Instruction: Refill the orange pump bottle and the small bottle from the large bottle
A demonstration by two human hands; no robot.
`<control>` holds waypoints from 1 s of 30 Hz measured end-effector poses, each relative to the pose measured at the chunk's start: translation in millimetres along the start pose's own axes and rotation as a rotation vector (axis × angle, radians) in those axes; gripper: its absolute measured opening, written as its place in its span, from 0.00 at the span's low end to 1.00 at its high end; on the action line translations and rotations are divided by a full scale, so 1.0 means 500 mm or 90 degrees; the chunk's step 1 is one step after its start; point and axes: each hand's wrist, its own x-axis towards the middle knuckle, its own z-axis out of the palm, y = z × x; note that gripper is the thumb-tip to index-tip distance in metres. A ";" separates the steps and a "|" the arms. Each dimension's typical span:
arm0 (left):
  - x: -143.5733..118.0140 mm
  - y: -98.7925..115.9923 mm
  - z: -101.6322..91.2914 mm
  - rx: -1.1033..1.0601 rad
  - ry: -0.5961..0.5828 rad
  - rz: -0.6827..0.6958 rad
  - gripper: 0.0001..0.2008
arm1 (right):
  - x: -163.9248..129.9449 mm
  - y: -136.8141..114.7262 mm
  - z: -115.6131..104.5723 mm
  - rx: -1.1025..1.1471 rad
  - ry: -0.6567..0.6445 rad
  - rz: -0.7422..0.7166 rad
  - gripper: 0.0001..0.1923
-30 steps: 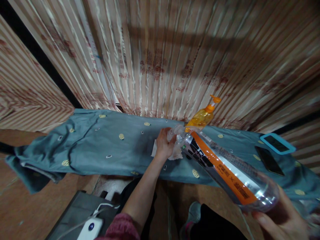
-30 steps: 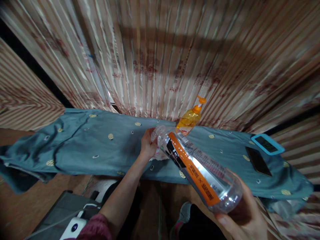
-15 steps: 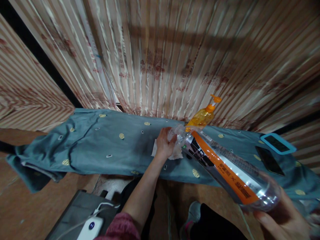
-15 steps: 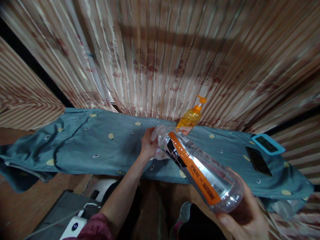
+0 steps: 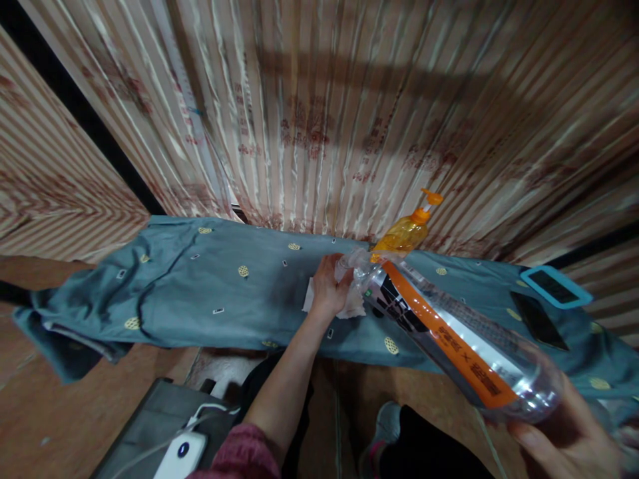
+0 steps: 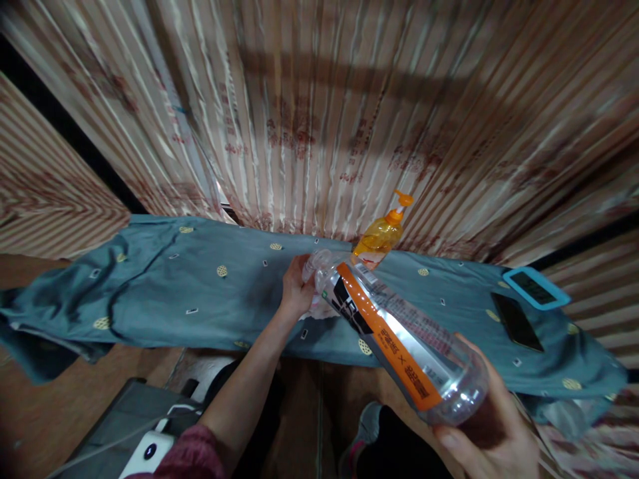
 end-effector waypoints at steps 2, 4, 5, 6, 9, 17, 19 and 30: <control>0.000 0.000 0.000 0.001 0.002 -0.003 0.10 | -0.001 0.002 0.000 0.007 -0.001 0.001 0.38; 0.000 0.000 0.000 0.004 0.004 -0.006 0.10 | -0.001 0.002 -0.002 0.004 -0.003 0.004 0.38; 0.000 0.000 0.000 0.004 0.004 -0.005 0.11 | -0.001 0.001 -0.003 -0.002 -0.007 0.004 0.38; 0.000 -0.001 0.000 0.004 0.002 -0.003 0.11 | -0.001 -0.001 -0.003 -0.009 -0.012 -0.001 0.38; 0.000 -0.002 0.000 0.007 -0.003 -0.004 0.12 | 0.002 -0.004 -0.005 -0.026 -0.026 -0.017 0.37; 0.000 0.000 0.000 -0.001 -0.001 -0.005 0.11 | 0.006 0.011 -0.014 -0.026 -0.023 -0.011 0.38; 0.000 0.001 -0.001 0.000 -0.002 -0.008 0.11 | 0.007 0.010 -0.018 -0.032 -0.030 -0.016 0.37; 0.000 -0.002 0.000 -0.011 0.004 0.011 0.10 | 0.011 0.010 -0.024 -0.058 -0.056 -0.039 0.38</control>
